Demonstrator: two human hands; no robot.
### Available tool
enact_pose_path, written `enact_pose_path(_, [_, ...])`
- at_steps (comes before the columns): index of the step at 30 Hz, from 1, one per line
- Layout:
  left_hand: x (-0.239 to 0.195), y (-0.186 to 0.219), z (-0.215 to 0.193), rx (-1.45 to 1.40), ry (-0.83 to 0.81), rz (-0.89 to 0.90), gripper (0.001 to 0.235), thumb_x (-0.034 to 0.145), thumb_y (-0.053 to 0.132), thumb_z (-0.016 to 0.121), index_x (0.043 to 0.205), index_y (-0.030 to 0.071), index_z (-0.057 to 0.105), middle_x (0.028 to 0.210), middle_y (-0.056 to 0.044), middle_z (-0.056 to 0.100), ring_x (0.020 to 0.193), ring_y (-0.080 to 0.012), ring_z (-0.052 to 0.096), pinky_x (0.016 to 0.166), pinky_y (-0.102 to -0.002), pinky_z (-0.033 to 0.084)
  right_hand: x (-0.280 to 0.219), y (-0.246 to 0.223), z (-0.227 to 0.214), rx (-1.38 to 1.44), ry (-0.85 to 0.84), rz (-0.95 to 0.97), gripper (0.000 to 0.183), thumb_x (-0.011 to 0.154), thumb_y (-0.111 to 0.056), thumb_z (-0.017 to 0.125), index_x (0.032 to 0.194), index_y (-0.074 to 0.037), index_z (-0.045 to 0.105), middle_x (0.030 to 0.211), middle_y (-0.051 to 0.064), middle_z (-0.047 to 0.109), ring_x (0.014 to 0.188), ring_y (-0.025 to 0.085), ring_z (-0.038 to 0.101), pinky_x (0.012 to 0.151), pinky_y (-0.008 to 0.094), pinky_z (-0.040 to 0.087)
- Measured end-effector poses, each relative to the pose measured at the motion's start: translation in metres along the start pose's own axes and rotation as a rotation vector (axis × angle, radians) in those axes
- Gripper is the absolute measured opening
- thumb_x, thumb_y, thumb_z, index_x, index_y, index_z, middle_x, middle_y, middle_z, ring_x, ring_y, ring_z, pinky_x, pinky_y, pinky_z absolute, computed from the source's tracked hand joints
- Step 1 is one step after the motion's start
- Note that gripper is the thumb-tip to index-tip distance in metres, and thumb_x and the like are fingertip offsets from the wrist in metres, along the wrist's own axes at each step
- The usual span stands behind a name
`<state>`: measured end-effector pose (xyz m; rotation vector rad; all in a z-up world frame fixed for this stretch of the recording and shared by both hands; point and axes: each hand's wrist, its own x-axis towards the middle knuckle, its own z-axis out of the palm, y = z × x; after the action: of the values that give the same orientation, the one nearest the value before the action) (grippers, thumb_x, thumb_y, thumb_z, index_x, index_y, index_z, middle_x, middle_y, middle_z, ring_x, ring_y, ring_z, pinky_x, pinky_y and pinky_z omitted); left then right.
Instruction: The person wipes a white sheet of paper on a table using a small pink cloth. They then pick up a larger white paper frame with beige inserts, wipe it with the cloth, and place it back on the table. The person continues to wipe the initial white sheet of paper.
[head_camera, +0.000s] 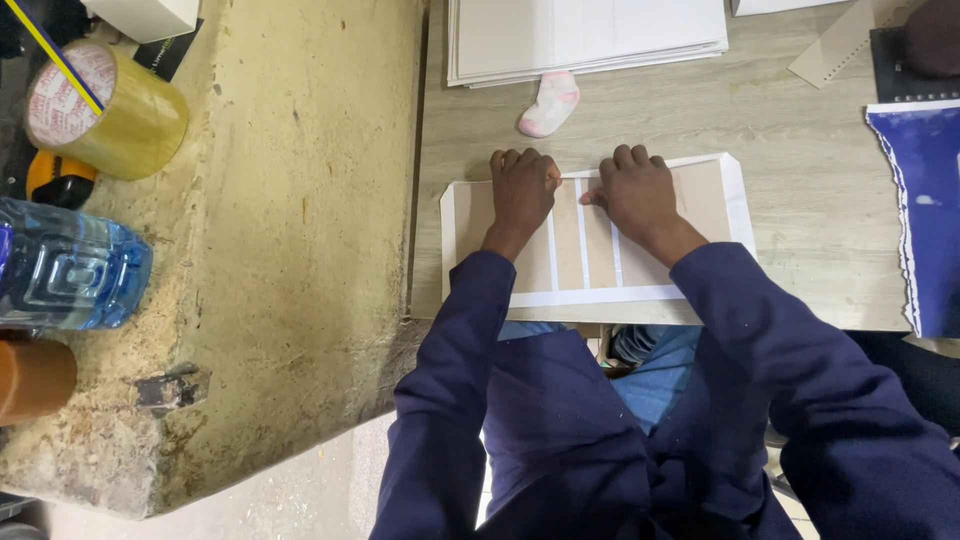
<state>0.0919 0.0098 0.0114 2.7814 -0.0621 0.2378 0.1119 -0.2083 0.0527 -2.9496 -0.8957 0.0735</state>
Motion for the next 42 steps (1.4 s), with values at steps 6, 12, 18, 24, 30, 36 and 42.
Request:
enact_pose_path(6, [-0.048, 0.029, -0.012, 0.207, 0.121, 0.191, 0.021, 0.105, 0.019, 0.066, 0.118, 0.006, 0.077, 0.108, -0.015, 0.074, 0.112, -0.0351, 0.074, 0.122, -0.062, 0.036, 0.001, 0.003, 0.027, -0.007, 0.049, -0.005, 0.05, 0.113, -0.051, 0.055, 0.135, -0.009, 0.071, 0.121, 0.011, 0.062, 0.123, 0.03, 0.064, 0.107, 0.049, 0.055])
enact_pose_path(12, [-0.039, 0.02, 0.014, 0.218, 0.126, 0.163, 0.028, 0.1, 0.023, 0.067, 0.12, 0.005, 0.076, 0.113, -0.017, 0.073, 0.123, -0.0372, 0.069, 0.123, -0.064, 0.033, 0.003, -0.013, -0.013, -0.125, 0.015, -0.042, 0.05, 0.109, -0.053, 0.056, 0.149, -0.026, 0.069, 0.12, 0.011, 0.063, 0.118, 0.03, 0.066, 0.1, 0.048, 0.058])
enact_pose_path(18, [-0.04, 0.041, 0.007, 0.062, 0.086, 0.176, 0.053, 0.099, 0.01, 0.069, 0.151, 0.009, 0.056, 0.157, -0.02, 0.055, 0.153, -0.0391, 0.048, 0.129, -0.056, 0.035, -0.006, -0.023, -0.007, -0.205, 0.018, -0.012, 0.046, 0.113, -0.051, 0.049, 0.148, -0.03, 0.07, 0.117, 0.011, 0.065, 0.114, 0.028, 0.069, 0.095, 0.042, 0.061])
enact_pose_path(24, [-0.044, 0.031, 0.035, 0.028, 0.149, 0.194, 0.046, 0.099, 0.01, 0.069, 0.145, 0.017, 0.068, 0.154, -0.009, 0.065, 0.149, -0.0278, 0.057, 0.128, -0.045, 0.043, -0.02, -0.023, 0.024, -0.264, 0.149, -0.043, 0.038, 0.118, -0.04, 0.049, 0.127, -0.017, 0.078, 0.102, 0.012, 0.072, 0.094, 0.024, 0.076, 0.076, 0.035, 0.062])
enact_pose_path(30, [-0.047, 0.03, 0.042, 0.005, 0.218, 0.186, 0.036, 0.099, 0.013, 0.071, 0.134, 0.019, 0.077, 0.145, -0.006, 0.072, 0.14, -0.0232, 0.065, 0.122, -0.04, 0.051, 0.013, 0.006, 0.03, -0.196, 0.073, -0.049, 0.054, 0.103, -0.06, 0.064, 0.133, -0.016, 0.077, 0.119, 0.018, 0.078, 0.126, 0.035, 0.069, 0.122, 0.055, 0.037])
enact_pose_path(36, [-0.052, 0.027, 0.04, 0.009, 0.222, 0.173, 0.031, 0.102, 0.016, 0.069, 0.13, 0.022, 0.079, 0.14, -0.003, 0.075, 0.136, -0.019, 0.067, 0.12, -0.037, 0.053, -0.01, -0.008, 0.007, -0.118, -0.017, 0.05, 0.076, 0.109, -0.06, 0.052, 0.155, 0.0, 0.059, 0.154, 0.032, 0.06, 0.15, 0.043, 0.052, 0.131, 0.055, 0.02])
enact_pose_path(42, [-0.06, 0.026, 0.009, 0.05, 0.169, 0.212, 0.034, 0.104, 0.018, 0.064, 0.136, 0.02, 0.074, 0.137, -0.006, 0.076, 0.134, -0.0248, 0.069, 0.122, -0.05, 0.048, -0.022, -0.021, 0.037, -0.222, 0.188, 0.066, 0.067, 0.122, -0.05, 0.037, 0.145, 0.006, 0.067, 0.143, 0.033, 0.068, 0.134, 0.042, 0.068, 0.13, 0.053, 0.022])
